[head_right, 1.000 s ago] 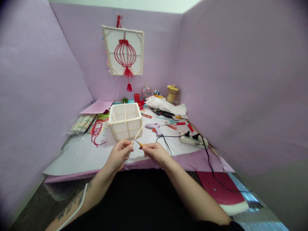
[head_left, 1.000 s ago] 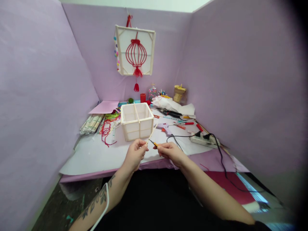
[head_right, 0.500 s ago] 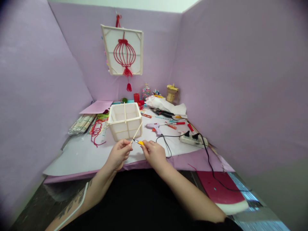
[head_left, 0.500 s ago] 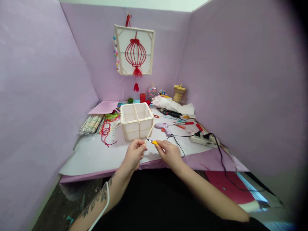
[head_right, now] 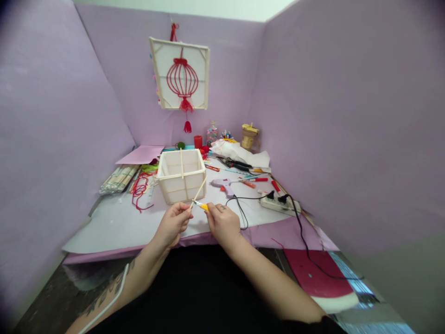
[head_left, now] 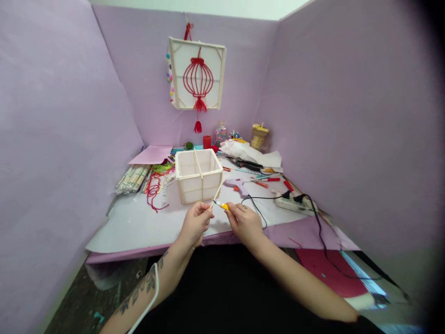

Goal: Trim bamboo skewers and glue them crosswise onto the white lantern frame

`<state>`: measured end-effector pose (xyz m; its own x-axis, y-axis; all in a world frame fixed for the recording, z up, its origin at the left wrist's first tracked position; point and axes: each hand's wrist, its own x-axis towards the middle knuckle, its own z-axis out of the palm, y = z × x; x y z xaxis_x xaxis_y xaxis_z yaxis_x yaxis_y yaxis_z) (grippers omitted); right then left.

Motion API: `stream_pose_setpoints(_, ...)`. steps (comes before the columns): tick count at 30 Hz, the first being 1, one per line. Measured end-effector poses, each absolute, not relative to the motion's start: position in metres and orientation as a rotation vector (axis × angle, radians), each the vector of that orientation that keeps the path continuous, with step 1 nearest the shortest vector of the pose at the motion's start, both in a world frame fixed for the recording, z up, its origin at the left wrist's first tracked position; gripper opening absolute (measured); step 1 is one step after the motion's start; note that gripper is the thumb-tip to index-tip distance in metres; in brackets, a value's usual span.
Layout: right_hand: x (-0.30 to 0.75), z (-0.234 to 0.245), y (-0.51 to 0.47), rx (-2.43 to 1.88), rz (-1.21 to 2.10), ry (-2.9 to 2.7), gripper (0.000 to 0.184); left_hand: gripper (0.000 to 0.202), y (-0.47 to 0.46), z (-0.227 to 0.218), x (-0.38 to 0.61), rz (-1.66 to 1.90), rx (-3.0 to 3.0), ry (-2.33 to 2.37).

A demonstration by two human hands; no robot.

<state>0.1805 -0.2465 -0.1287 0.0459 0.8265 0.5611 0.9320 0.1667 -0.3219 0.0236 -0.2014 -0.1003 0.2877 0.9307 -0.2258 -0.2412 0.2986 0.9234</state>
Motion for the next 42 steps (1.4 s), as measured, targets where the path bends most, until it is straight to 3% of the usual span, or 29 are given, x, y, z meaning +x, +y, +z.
stream_pose_setpoints(7,0.189,-0.115,-0.243,-1.503,0.804,-1.486,0.027,0.029,-0.202,-0.101,0.024,0.986,1.005,0.962)
stream_pose_setpoints(14,0.198,-0.114,-0.237,-1.481,1.030,-1.474,0.041,0.034,-0.201,-0.102,0.023,0.955,1.039,0.951)
stream_pose_setpoints(20,0.194,-0.119,-0.239,-1.553,0.790,-1.502,0.027,0.037,-0.200,-0.103,0.024,0.935,0.957,0.931)
stream_pose_setpoints(33,0.183,-0.125,-0.247,-1.708,-0.364,-1.826,0.021,0.033,-0.200,-0.101,0.026,0.948,0.919,0.917)
stream_pose_setpoints(42,0.181,-0.128,-0.247,-1.661,-0.573,-1.813,0.027,0.033,-0.200,-0.100,0.026,0.926,0.903,0.922)
